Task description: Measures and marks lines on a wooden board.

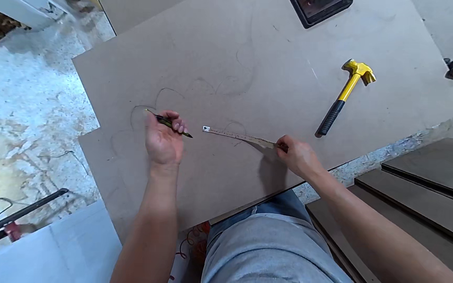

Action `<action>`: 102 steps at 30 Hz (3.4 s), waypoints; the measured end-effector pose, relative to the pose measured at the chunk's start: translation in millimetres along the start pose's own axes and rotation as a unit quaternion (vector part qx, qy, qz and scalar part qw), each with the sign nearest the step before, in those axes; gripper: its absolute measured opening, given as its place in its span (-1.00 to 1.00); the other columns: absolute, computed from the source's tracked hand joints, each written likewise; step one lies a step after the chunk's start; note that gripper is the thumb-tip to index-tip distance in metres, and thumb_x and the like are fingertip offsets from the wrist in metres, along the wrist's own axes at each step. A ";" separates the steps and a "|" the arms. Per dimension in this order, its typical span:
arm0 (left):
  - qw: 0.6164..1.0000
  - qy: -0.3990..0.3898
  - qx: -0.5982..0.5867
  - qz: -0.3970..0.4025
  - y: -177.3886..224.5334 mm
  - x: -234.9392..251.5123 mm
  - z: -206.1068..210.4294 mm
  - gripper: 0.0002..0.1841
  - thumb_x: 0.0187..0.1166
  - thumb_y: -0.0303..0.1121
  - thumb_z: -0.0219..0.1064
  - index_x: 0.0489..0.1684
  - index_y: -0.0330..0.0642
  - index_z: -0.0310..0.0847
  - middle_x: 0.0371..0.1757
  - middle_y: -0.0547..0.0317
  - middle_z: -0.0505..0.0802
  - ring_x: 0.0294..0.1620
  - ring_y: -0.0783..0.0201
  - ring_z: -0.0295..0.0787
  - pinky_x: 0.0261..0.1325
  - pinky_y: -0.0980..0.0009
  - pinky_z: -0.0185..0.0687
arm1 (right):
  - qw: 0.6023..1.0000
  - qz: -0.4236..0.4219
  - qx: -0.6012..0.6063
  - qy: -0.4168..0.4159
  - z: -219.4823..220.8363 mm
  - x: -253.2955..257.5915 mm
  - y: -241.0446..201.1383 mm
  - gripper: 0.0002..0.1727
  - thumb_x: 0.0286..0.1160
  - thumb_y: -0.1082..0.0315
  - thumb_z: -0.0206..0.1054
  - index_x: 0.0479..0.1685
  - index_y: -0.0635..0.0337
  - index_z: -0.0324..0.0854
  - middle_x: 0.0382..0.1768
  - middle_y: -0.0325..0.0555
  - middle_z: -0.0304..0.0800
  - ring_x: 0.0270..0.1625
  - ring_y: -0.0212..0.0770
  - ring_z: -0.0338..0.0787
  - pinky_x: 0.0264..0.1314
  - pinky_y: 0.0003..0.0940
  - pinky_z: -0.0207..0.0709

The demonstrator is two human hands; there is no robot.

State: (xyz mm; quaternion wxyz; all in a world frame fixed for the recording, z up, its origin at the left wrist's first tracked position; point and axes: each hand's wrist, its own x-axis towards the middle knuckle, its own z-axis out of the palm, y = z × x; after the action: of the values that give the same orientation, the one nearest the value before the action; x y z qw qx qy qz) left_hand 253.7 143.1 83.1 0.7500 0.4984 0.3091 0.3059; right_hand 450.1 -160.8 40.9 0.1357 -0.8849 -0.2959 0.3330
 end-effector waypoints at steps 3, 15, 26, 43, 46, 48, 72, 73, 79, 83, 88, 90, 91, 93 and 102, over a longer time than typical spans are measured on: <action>1.000 0.010 0.002 -0.022 0.3 3.5 2.6 -0.20 0.74 0.36 -0.54 -0.55 0.12 0.57 -0.56 0.40 0.65 -0.47 0.39 0.61 -0.25 0.40 0.63 | 0.999 0.004 0.036 -0.010 4.2 -7.9 6.5 -0.82 0.58 0.16 0.43 0.05 -0.08 0.74 -0.33 -0.22 0.85 -0.30 -0.15 0.85 -0.25 0.06 0.73; 0.933 0.026 0.356 0.036 -43.8 0.6 -4.5 -0.65 0.86 -0.16 0.11 0.20 -0.15 0.76 0.18 0.18 0.81 0.16 0.36 0.72 0.30 0.32 0.63 | 0.988 0.051 0.140 -0.029 -6.0 -31.0 -4.2 -0.82 0.58 0.04 0.46 0.00 -0.20 0.76 -0.47 -0.39 0.75 -0.47 -0.33 0.70 -0.39 -0.12 0.64; 0.898 0.055 0.437 0.012 -51.7 -5.4 -17.5 -0.65 0.84 -0.09 0.18 0.07 -0.18 0.75 -0.22 0.17 0.85 -0.29 0.44 0.78 -0.08 0.41 0.75 | 0.988 0.067 0.140 -0.017 -4.6 -33.3 -9.3 -0.83 0.58 0.05 0.47 0.00 -0.19 0.75 -0.48 -0.41 0.76 -0.49 -0.35 0.69 -0.41 -0.17 0.63; 0.844 -0.028 0.535 -0.026 -41.8 -1.4 -10.1 -0.66 0.80 -0.03 0.22 0.07 -0.10 0.76 -0.29 0.13 0.85 -0.34 0.26 0.77 -0.15 0.15 0.72 | 0.989 0.063 0.131 -0.037 -7.5 -35.8 -13.6 -0.81 0.58 0.02 0.46 0.01 -0.21 0.74 -0.47 -0.41 0.74 -0.48 -0.36 0.69 -0.41 -0.18 0.63; 0.791 -0.103 0.600 -0.060 -26.1 1.2 -1.5 -0.69 0.78 -0.07 0.27 0.14 -0.08 0.76 -0.25 0.04 0.88 -0.27 0.09 0.83 -0.07 -0.05 0.73 | 0.983 0.075 0.148 -0.075 -6.7 -38.2 -14.6 -0.83 0.59 0.04 0.45 -0.07 -0.14 0.75 -0.46 -0.36 0.77 -0.46 -0.32 0.73 -0.37 -0.15 0.67; 0.769 -0.130 0.623 -0.066 -22.3 2.9 2.4 -0.71 0.78 -0.10 0.27 0.15 -0.07 0.75 -0.22 0.02 0.89 -0.22 0.06 0.85 -0.04 -0.10 0.73 | 0.967 0.100 0.197 -0.124 -5.4 -39.1 -14.6 -0.82 0.61 0.05 0.43 -0.13 -0.08 0.75 -0.47 -0.32 0.83 -0.51 -0.30 0.78 -0.41 -0.22 0.71; 0.821 -0.090 0.525 -0.205 -15.0 34.6 -13.3 -0.73 0.73 -0.13 0.35 0.01 -0.14 0.77 -0.33 0.22 0.93 -0.35 0.32 0.91 -0.09 0.23 0.88 | 0.918 0.058 0.360 -0.158 -27.5 -78.7 -78.5 -0.85 0.63 0.21 0.44 -0.10 0.07 0.71 -0.43 -0.16 0.87 -0.55 -0.23 0.77 -0.50 -0.39 0.67; 0.826 -0.113 0.513 -0.203 -14.9 37.5 -15.2 -0.79 0.73 -0.20 0.36 0.05 -0.13 0.76 -0.30 0.21 0.93 -0.31 0.33 0.91 -0.04 0.23 0.87 | 0.917 0.059 0.361 -0.156 -28.1 -78.8 -80.1 -0.85 0.63 0.20 0.45 -0.11 0.07 0.71 -0.43 -0.16 0.87 -0.55 -0.24 0.77 -0.50 -0.39 0.66; 0.794 -0.100 0.580 -0.151 -21.2 37.9 -13.8 -0.70 0.69 -0.04 0.37 -0.04 -0.07 0.83 -0.29 0.13 0.92 -0.25 0.15 0.90 0.00 -0.07 0.81 | 0.922 0.057 0.356 -0.142 -28.8 -76.5 -79.0 -0.86 0.63 0.20 0.44 -0.11 0.06 0.72 -0.46 -0.17 0.87 -0.57 -0.24 0.76 -0.53 -0.38 0.66; 0.786 -0.108 0.599 -0.105 -24.9 24.7 -4.9 -0.75 0.70 -0.08 0.37 -0.03 -0.03 0.83 -0.31 0.15 0.91 -0.28 0.19 0.87 -0.06 -0.03 0.77 | 0.938 0.088 0.316 -0.116 -27.4 -67.6 -63.2 -0.88 0.64 0.20 0.42 -0.14 0.01 0.74 -0.48 -0.23 0.85 -0.57 -0.27 0.76 -0.51 -0.36 0.67; 0.783 -0.140 0.604 -0.058 -27.6 17.4 1.5 -0.80 0.72 -0.19 0.35 0.03 -0.07 0.80 -0.34 0.12 0.87 -0.33 0.19 0.82 -0.13 0.02 0.73 | 0.970 0.089 0.219 -0.059 -35.2 -46.0 -49.3 -0.89 0.68 0.17 0.38 -0.11 -0.07 0.75 -0.51 -0.34 0.81 -0.57 -0.34 0.73 -0.52 -0.31 0.66; 0.786 -0.138 0.601 -0.042 -30.6 16.6 -0.2 -0.79 0.73 -0.20 0.34 0.06 -0.08 0.79 -0.34 0.10 0.88 -0.34 0.19 0.82 -0.14 0.03 0.73 | 0.983 0.067 0.167 -0.020 -44.3 -34.3 -50.6 -0.89 0.68 0.15 0.36 -0.11 -0.12 0.77 -0.52 -0.37 0.80 -0.56 -0.35 0.73 -0.51 -0.25 0.65; 0.790 -0.136 0.596 -0.034 -32.6 16.1 -1.5 -0.78 0.73 -0.20 0.33 0.07 -0.10 0.79 -0.33 0.08 0.88 -0.34 0.18 0.83 -0.14 0.03 0.73 | 0.988 0.055 0.142 -0.002 -50.3 -27.3 -53.1 -0.88 0.68 0.15 0.35 -0.10 -0.13 0.78 -0.50 -0.38 0.79 -0.54 -0.35 0.73 -0.49 -0.21 0.64; 0.794 -0.130 0.594 -0.019 -36.5 15.8 -4.0 -0.77 0.74 -0.20 0.33 0.08 -0.11 0.78 -0.31 0.09 0.89 -0.32 0.20 0.84 -0.13 0.07 0.76 | 0.995 0.031 0.095 0.028 -64.2 -11.4 -61.2 -0.87 0.66 0.15 0.32 -0.08 -0.17 0.79 -0.48 -0.37 0.78 -0.47 -0.34 0.73 -0.41 -0.14 0.63; 0.793 -0.072 0.603 0.054 -48.7 10.9 -2.8 -0.74 0.75 -0.22 0.29 0.08 -0.20 0.77 -0.30 0.01 0.89 -0.35 0.14 0.85 -0.18 0.08 0.78 | 0.972 -0.197 -0.078 0.106 -103.9 74.8 -135.6 -0.77 0.70 0.24 0.19 0.04 -0.03 0.78 -0.21 -0.15 0.86 -0.13 -0.10 0.87 -0.11 0.00 0.71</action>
State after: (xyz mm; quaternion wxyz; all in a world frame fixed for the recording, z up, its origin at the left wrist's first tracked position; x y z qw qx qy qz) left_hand 265.6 137.7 34.9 0.3001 0.8858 0.3486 0.0609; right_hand 506.0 -12.5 139.2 0.1602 -0.8473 -0.4733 0.1799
